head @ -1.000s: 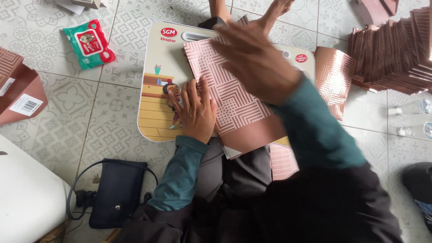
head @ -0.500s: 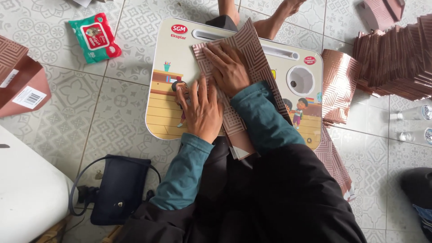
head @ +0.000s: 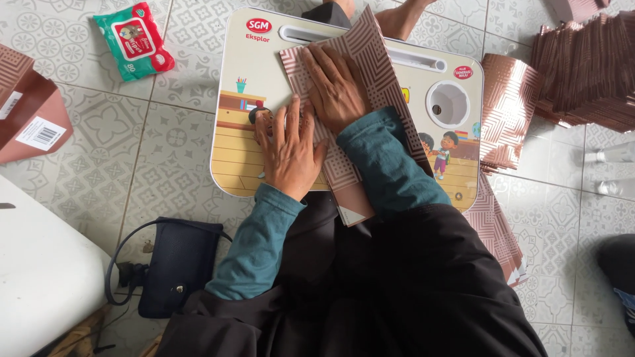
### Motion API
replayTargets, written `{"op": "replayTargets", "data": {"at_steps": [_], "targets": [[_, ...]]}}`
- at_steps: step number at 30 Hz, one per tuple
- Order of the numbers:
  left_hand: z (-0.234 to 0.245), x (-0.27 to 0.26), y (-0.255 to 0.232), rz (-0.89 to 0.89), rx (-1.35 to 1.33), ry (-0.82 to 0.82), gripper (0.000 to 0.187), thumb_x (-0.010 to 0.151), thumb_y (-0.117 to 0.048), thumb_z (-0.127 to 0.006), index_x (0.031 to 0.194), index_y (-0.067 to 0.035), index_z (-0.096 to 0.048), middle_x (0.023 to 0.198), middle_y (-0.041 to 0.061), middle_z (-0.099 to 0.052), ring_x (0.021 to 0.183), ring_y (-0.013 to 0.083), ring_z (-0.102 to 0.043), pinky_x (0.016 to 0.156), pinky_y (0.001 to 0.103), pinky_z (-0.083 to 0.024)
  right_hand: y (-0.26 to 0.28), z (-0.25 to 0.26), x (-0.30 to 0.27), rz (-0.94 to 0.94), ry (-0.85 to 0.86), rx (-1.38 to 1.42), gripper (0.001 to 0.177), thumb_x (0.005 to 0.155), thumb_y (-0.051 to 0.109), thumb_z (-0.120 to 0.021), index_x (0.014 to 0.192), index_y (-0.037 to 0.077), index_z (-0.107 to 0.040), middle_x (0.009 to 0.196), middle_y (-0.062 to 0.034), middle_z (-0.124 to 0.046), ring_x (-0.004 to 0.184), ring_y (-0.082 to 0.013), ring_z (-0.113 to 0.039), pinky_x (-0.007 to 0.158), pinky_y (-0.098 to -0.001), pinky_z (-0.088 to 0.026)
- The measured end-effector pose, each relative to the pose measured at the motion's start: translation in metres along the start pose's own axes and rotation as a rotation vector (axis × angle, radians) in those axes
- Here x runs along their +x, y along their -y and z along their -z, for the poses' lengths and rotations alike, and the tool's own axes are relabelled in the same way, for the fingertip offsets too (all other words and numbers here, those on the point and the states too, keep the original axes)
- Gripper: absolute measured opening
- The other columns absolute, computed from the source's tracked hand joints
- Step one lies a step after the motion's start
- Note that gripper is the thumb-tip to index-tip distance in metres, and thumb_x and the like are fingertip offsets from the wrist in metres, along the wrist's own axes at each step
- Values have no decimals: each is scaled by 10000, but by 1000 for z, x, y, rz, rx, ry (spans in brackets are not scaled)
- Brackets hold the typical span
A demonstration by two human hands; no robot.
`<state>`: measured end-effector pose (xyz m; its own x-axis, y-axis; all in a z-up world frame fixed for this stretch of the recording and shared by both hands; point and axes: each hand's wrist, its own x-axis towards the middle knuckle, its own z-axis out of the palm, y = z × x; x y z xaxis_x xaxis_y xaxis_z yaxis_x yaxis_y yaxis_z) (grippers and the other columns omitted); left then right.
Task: Folding a pre-scored patterned paper sheet into a box on a lap desk.
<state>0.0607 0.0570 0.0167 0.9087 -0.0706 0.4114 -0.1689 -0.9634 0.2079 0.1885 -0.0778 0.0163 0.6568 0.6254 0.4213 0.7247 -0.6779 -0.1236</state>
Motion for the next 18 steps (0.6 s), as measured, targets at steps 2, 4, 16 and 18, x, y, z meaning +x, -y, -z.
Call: {"op": "replayTargets", "data": {"at_steps": [2,4,16,18], "targets": [[1,2,0,-3,2,-10,629,875,-381,-730,1398,-59,-593,1571,142,-445,1367,323,-428,1174,656,-270,-1,2,1,1,-2,3,499,1133,274,-433,1599,108,-368,1621,-111,-439,1497,-326,-425,1213,-534,-329],[3,0,-1,-2,3,-16,624,879,-377,-732,1396,-58,-589,1561,141,-460,1360,322,-442,1163,651,-288,1,2,-1,1,0,9,497,1129,250,-450,1600,111,-369,1619,-114,-440,1494,-328,-429,1212,-533,-332],[2,2,1,-29,-22,28,634,839,-315,-739,1371,-13,-571,1549,193,-456,1365,351,-425,1168,678,-252,2,-22,-5,-168,148,-57,541,1178,297,-429,1665,201,-213,1722,-32,-263,1604,-284,-244,1285,-586,-198],[-1,-1,3,-51,-5,28,638,830,-342,-786,1348,-20,-600,1591,185,-408,1403,351,-402,1171,682,-254,4,-21,-7,-172,99,-49,537,1140,247,-440,1650,189,-283,1704,-21,-311,1595,-249,-262,1289,-554,-187]]}}
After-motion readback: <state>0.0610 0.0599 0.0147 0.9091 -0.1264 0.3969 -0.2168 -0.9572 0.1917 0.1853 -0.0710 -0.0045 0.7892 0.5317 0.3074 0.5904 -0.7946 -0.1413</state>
